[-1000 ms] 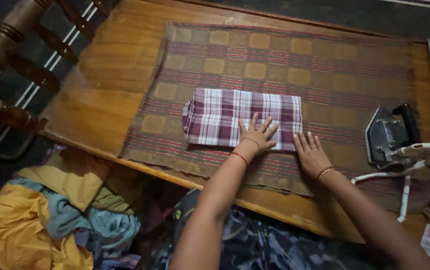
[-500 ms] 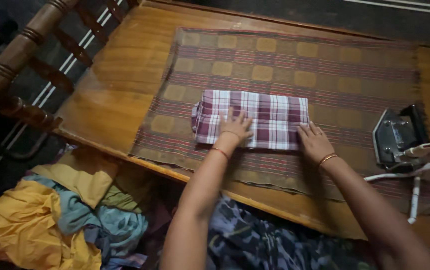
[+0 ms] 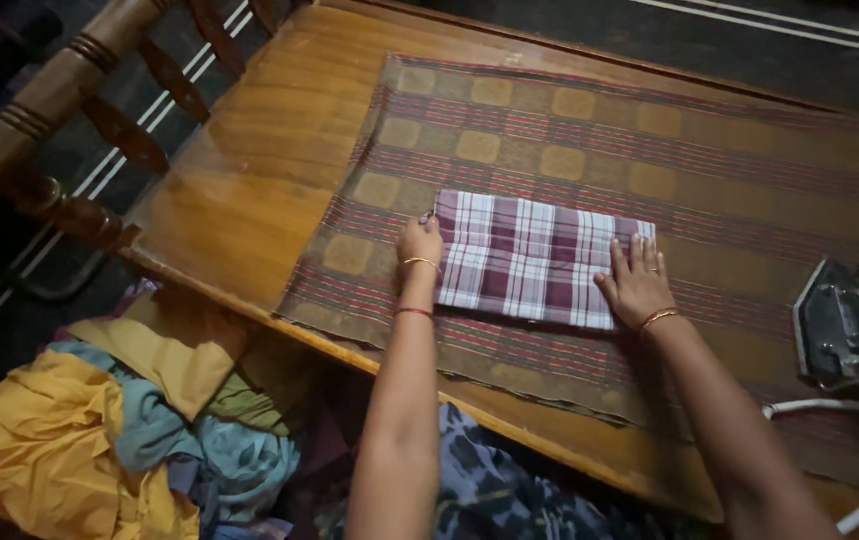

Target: The person irons a plaid shirt on a wooden surface covered with a patterned mat, smoothing the fabric by hand and using an iron to press the sleeves and torso before folding the garment into a rectangle.

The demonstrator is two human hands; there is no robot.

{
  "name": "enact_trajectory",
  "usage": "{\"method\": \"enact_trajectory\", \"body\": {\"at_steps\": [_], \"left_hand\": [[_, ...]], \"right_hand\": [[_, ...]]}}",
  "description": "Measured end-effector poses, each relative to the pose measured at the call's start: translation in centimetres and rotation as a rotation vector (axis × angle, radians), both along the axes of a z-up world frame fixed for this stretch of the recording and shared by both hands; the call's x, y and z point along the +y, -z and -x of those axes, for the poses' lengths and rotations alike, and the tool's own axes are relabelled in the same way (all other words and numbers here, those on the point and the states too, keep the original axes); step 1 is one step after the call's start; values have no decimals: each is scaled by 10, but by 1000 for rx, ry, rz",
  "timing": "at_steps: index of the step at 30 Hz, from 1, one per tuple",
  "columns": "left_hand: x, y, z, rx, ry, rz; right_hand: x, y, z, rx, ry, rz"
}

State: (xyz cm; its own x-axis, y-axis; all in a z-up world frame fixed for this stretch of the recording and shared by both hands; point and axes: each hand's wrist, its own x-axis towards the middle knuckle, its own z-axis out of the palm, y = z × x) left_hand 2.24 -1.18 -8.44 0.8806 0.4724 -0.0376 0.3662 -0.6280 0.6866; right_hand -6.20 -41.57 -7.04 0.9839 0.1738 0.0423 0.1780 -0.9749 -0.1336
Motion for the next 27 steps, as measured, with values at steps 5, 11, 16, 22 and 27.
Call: {"method": "enact_trajectory", "body": {"at_steps": [5,11,16,22,27], "left_hand": [[12,41,-30,-132,-1,147],[16,55,-43,-136,-32,214],[21,39,-34,-147,74,223],[3,2,-15,-353,252,241],[-20,-39,12,-269,341,-114]], "right_hand": [[9,-4,-7,-5,20,18],[14,-6,-11,1,21,1],[15,-7,-13,20,12,-11],[16,-8,-10,-2,24,2],[17,-6,-9,-30,37,6]]}}
